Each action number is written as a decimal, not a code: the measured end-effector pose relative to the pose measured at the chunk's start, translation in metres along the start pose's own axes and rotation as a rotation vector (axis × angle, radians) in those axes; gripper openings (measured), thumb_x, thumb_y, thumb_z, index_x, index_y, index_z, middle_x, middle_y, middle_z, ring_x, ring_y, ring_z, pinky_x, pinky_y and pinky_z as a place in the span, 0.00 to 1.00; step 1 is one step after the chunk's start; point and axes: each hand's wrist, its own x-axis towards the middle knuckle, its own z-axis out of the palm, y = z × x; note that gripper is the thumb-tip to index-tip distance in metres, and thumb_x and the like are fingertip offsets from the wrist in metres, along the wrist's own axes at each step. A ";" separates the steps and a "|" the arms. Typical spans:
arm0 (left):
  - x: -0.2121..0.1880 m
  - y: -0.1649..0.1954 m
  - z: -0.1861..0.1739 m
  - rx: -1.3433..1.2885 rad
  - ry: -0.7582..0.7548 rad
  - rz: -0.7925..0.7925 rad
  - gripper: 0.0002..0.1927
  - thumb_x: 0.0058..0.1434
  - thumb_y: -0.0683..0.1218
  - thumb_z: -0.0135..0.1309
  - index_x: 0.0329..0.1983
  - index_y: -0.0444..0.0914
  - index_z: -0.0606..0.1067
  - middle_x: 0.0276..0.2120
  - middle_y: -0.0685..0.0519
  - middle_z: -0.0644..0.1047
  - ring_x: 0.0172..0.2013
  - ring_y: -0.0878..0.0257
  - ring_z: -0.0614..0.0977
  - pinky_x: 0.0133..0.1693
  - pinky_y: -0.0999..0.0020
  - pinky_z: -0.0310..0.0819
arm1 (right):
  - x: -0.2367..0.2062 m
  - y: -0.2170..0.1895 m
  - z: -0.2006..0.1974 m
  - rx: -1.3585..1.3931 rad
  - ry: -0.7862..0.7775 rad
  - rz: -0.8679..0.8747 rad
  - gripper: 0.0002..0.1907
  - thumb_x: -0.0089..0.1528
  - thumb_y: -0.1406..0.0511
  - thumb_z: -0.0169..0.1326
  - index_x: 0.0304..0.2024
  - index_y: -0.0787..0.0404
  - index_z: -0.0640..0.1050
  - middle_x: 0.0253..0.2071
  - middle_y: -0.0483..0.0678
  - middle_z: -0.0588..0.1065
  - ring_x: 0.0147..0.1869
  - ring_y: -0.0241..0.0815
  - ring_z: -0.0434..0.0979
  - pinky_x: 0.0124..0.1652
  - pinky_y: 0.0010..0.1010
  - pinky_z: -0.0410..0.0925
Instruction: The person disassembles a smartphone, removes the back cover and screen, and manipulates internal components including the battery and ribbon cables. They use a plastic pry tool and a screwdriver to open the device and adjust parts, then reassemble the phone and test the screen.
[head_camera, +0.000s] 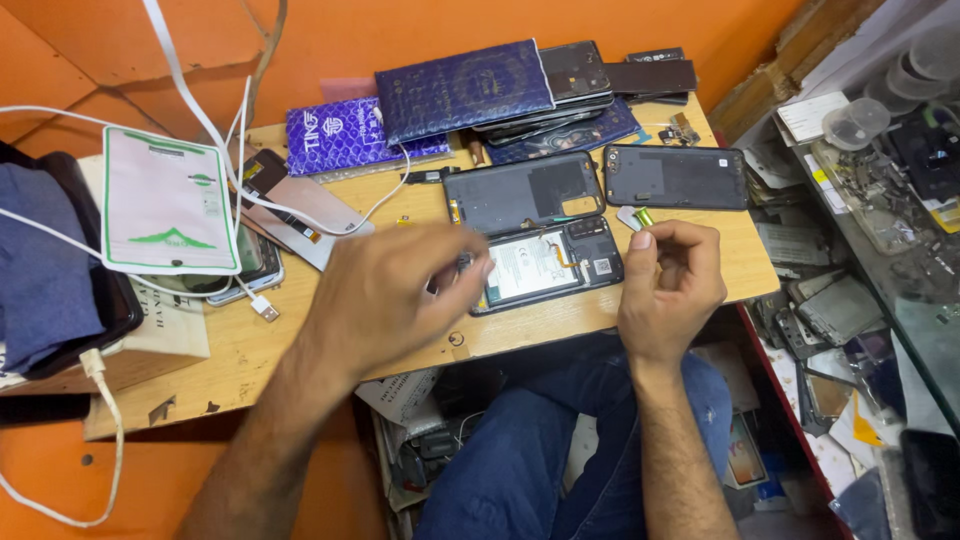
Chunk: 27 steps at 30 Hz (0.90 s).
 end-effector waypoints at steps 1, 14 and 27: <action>-0.011 0.004 0.002 0.017 0.031 -0.012 0.04 0.63 0.46 0.60 0.36 0.41 0.80 0.25 0.55 0.80 0.24 0.64 0.80 0.27 0.66 0.70 | 0.000 0.000 0.000 0.003 0.002 -0.005 0.06 0.74 0.71 0.54 0.48 0.70 0.71 0.39 0.47 0.74 0.37 0.29 0.71 0.37 0.19 0.66; -0.058 -0.007 0.041 0.269 0.345 -0.150 0.06 0.60 0.44 0.62 0.39 0.39 0.79 0.29 0.56 0.76 0.32 0.61 0.75 0.38 0.62 0.63 | 0.002 -0.001 -0.008 -0.188 -0.071 -0.007 0.05 0.74 0.71 0.55 0.47 0.68 0.73 0.38 0.44 0.75 0.39 0.28 0.71 0.39 0.17 0.65; -0.063 0.001 0.038 -0.171 0.249 -0.160 0.05 0.64 0.42 0.60 0.42 0.38 0.77 0.27 0.56 0.78 0.27 0.63 0.79 0.31 0.67 0.71 | -0.003 0.004 -0.025 -0.274 -0.038 0.097 0.06 0.77 0.73 0.56 0.46 0.68 0.73 0.28 0.41 0.71 0.27 0.22 0.64 0.29 0.13 0.54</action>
